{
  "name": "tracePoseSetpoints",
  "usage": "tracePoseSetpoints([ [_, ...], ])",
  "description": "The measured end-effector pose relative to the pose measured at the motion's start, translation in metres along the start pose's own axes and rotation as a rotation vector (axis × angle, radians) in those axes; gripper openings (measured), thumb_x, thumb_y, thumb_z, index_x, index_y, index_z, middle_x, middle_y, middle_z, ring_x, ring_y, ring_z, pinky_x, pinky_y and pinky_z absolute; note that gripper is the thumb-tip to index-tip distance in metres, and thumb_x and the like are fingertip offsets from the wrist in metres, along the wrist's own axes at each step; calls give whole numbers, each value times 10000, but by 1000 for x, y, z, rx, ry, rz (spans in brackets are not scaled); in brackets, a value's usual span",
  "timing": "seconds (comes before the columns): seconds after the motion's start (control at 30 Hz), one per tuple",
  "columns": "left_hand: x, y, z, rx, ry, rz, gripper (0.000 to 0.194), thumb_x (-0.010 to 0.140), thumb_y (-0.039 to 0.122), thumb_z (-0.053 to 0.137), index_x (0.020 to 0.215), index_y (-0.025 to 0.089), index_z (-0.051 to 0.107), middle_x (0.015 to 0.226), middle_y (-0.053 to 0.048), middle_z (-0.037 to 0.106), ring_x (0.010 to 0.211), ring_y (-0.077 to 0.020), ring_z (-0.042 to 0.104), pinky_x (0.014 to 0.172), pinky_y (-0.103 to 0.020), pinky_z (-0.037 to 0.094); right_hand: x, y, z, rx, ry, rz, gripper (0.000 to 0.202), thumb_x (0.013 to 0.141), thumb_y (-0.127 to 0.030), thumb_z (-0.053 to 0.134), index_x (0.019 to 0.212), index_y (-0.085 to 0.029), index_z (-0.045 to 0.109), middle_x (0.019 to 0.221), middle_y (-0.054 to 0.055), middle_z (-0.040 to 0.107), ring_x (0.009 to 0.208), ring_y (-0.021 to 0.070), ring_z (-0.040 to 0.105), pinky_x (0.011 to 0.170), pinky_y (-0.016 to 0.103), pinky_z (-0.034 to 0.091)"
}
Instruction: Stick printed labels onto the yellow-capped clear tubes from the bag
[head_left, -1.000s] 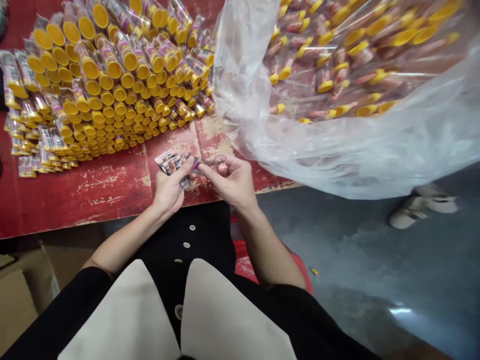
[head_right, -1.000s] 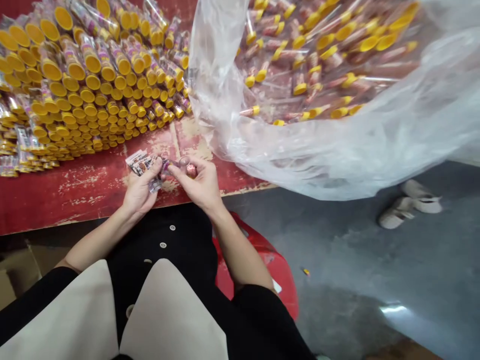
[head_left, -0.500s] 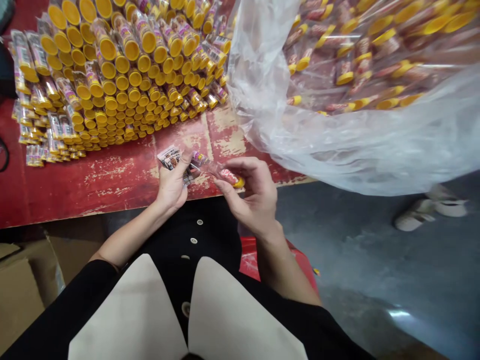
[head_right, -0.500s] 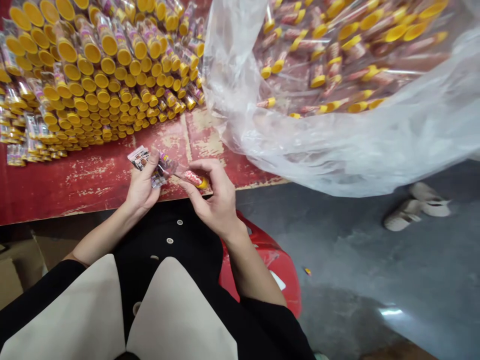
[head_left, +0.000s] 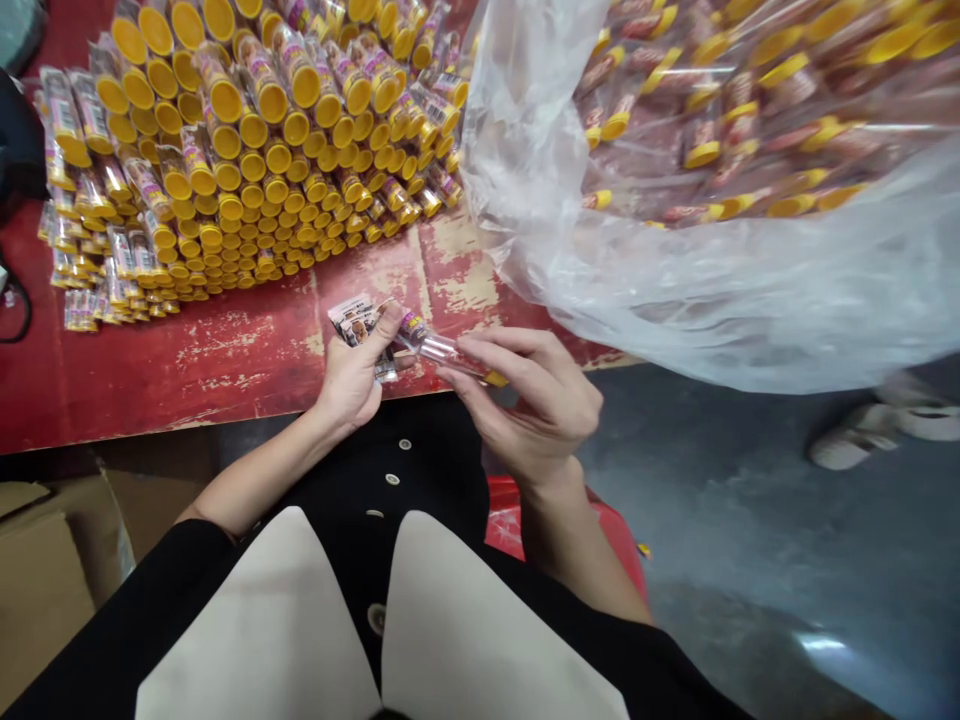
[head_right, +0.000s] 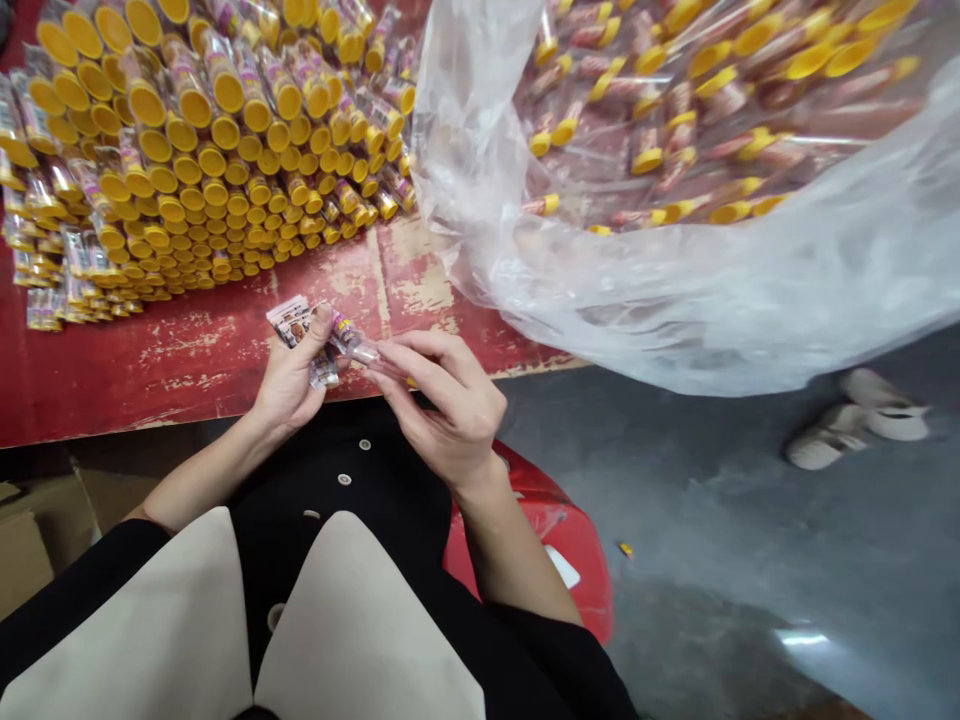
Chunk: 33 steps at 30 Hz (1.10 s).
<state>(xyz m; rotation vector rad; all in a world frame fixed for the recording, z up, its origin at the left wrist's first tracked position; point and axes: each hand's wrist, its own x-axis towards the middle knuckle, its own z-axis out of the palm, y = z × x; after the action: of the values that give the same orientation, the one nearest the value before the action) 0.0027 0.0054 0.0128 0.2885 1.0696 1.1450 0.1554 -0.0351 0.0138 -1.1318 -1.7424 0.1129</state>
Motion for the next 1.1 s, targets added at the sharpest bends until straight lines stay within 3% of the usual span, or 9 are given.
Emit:
tracePoseSetpoints([
  [0.1,-4,1,1,9,-33,-37,464,572,377,955,860,164,660,766,27,716,683,-105,713,599,-175,563,-2,0,2,-62,45,5,536,817,-88,755,1301,-305,675,1080,68,698,941,179,704,754,311,608],
  [0.23,-6,0,2,28,-85,-15,452,590,349,949,910,175,681,834,13,743,691,-104,715,598,-180,560,-6,-1,3,-78,5,53,631,841,-55,698,1427,-258,584,1127,98,699,1016,198,697,838,338,608],
  [0.33,-3,-2,1,55,-57,45,459,566,352,957,880,165,678,815,21,735,622,-80,676,570,-177,546,-12,-5,4,-27,37,81,603,802,-63,751,1367,-241,635,1094,85,743,963,186,719,840,319,614],
  [0.43,-1,-4,-1,66,-25,79,517,525,362,971,904,175,674,822,24,737,654,-94,684,571,-181,541,-18,-10,8,155,55,345,390,821,-132,764,1190,-255,730,1003,49,769,872,170,737,772,305,627],
  [0.53,-1,-4,-4,83,-58,14,536,542,385,963,951,187,679,822,6,748,662,-116,697,548,-183,514,-24,-14,17,415,41,663,264,909,-251,688,1172,-260,709,847,9,752,660,137,704,596,282,612],
  [0.6,-2,-4,-4,81,-94,-32,508,591,397,942,980,192,688,862,-22,764,735,-149,733,548,-181,504,-27,-15,21,348,97,639,242,894,-276,707,1135,-253,715,917,32,758,735,160,727,657,322,640],
  [0.73,-2,-5,-4,6,-71,-76,390,731,414,863,1007,196,695,989,-64,779,976,-209,760,641,-189,551,-29,-13,25,49,214,417,230,825,-240,774,1054,-250,745,1046,75,733,965,215,723,837,402,639],
  [0.93,8,-1,-4,-71,85,-137,182,834,256,776,982,177,706,948,-29,757,827,-141,748,547,-146,507,-32,-2,23,299,297,628,236,826,-286,774,1052,-237,729,1001,50,705,901,180,706,782,349,627],
  [1.1,11,5,-5,-143,49,-292,98,917,263,680,939,171,702,995,-61,755,894,-155,750,473,-122,447,-39,1,27,404,307,669,234,802,-264,796,1026,-234,735,977,37,695,869,162,698,745,314,618],
])
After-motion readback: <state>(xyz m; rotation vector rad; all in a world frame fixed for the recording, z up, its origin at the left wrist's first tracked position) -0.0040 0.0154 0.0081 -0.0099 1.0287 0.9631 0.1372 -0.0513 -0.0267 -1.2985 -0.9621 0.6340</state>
